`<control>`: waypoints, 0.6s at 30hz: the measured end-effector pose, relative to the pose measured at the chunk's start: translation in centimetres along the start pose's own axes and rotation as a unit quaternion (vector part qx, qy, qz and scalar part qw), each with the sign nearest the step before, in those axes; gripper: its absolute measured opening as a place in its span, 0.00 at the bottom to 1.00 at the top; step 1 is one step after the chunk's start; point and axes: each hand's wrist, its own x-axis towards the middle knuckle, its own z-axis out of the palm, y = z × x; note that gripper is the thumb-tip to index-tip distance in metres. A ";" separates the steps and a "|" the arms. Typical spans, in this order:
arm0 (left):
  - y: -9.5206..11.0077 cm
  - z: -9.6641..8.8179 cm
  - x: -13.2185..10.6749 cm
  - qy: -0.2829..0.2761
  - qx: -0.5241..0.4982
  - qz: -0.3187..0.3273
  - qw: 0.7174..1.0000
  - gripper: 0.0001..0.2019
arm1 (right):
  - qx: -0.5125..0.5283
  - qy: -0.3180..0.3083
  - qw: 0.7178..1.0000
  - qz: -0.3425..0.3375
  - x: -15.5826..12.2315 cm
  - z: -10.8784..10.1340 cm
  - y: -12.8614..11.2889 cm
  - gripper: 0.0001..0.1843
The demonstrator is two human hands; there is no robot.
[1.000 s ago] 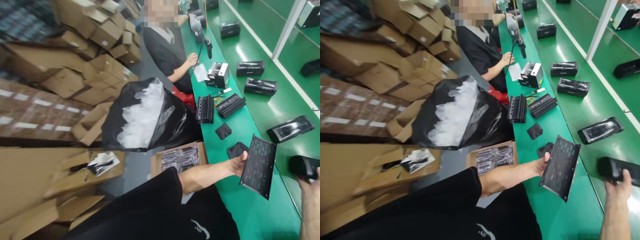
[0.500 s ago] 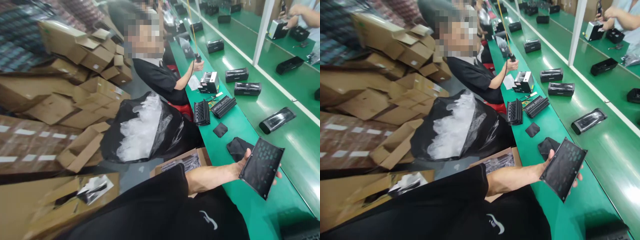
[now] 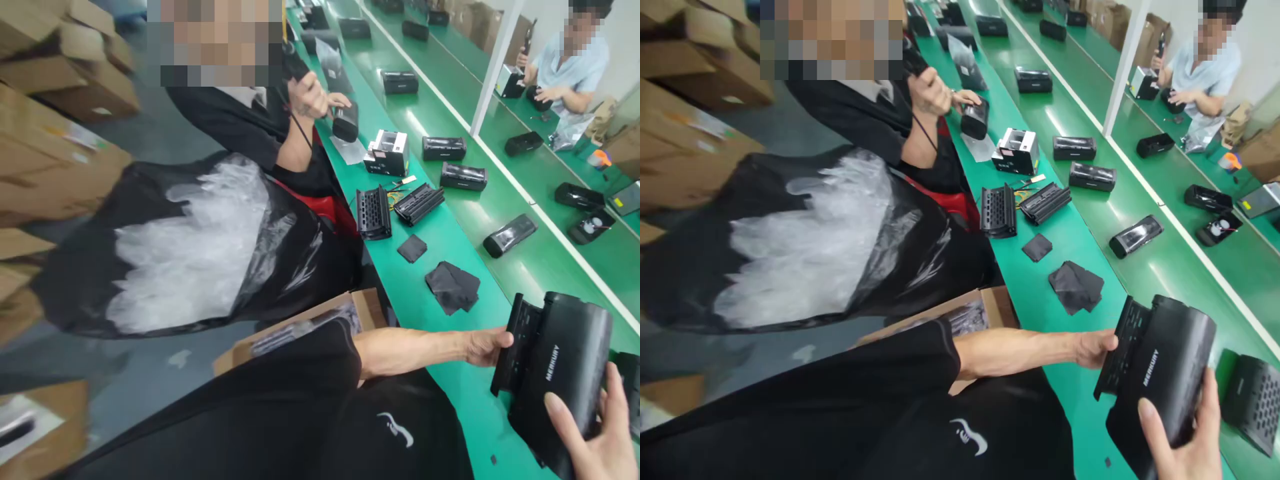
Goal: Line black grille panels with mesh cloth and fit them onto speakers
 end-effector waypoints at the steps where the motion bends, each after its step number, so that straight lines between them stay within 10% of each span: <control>1: -0.1 0.3 0.3 -0.003 0.004 0.010 1.000 0.48 | -0.029 0.008 0.999 -0.024 -0.2 0.5 -1.0 0.74; 8: 1.4 2.3 0.8 -0.055 0.033 0.057 0.996 0.52 | -0.127 0.028 0.983 -0.128 -0.7 2.1 -3.0 0.64; 18: 2.4 2.7 0.4 -0.030 0.062 0.027 0.997 0.51 | -0.160 -0.010 0.982 -0.096 0.3 2.3 -1.9 0.66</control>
